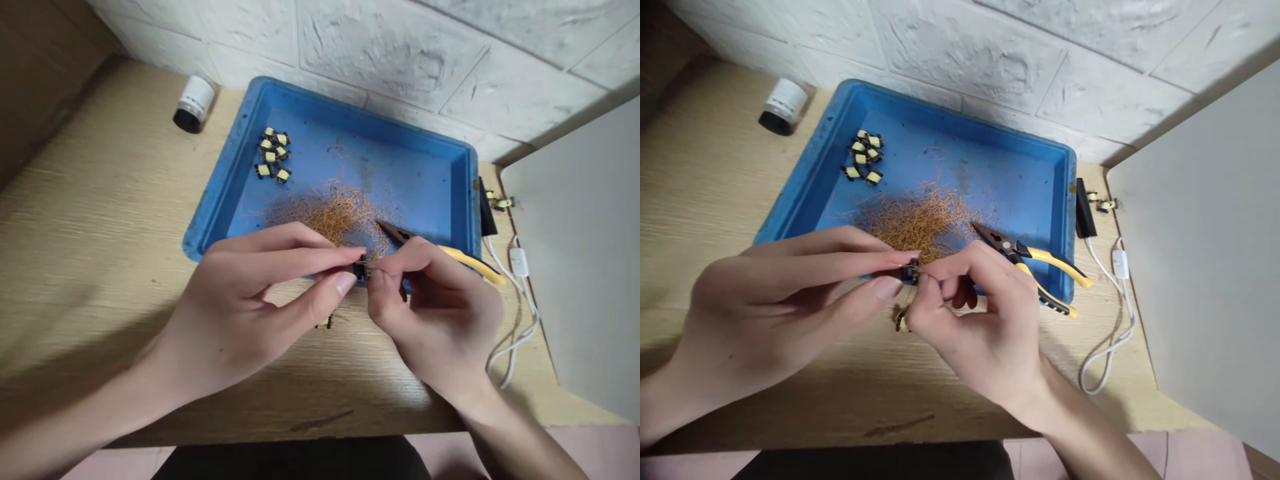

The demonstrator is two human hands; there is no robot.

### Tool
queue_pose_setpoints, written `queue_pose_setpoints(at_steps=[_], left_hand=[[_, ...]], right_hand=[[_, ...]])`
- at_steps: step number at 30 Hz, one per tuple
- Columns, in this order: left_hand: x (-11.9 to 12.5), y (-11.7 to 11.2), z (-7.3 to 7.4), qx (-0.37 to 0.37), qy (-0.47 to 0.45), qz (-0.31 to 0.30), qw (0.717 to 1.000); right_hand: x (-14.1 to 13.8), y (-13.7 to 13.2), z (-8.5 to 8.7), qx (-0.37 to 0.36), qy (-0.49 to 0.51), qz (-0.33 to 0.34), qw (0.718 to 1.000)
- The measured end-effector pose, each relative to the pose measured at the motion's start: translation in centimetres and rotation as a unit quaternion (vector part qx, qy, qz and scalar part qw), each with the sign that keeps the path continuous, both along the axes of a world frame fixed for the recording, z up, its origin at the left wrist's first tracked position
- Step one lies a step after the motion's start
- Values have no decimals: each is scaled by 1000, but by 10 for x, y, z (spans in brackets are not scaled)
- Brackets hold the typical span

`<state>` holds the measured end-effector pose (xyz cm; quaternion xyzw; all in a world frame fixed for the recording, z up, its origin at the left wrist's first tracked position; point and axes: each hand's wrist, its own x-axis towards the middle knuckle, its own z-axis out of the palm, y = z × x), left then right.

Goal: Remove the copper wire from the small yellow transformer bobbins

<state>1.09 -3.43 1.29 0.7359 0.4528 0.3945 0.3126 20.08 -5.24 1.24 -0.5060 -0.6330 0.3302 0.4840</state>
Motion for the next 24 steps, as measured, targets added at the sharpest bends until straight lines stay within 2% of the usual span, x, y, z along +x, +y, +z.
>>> queue_pose_setpoints(at_steps=[6,8,13,17,22,24], left_hand=[[-4,-7,-11,130,95,89,983],[-5,-6,-12,162,93,82,979],[-6,5,-13,245,81,21,966],[-3,8,-11,217,75,14,973],[-6,7,-15,201,63,-37,977],[-8,7,-15,196,65,-36,978]], right_hand=[[-2,2,0,9,15,-3,1000],[-3,2,0,7,14,-7,1000],[-4,2,-1,-6,34,-2,999],[-6,2,1,-16,47,-2,999],[-5,3,4,-44,75,3,996],[-5,3,3,-50,81,9,995]])
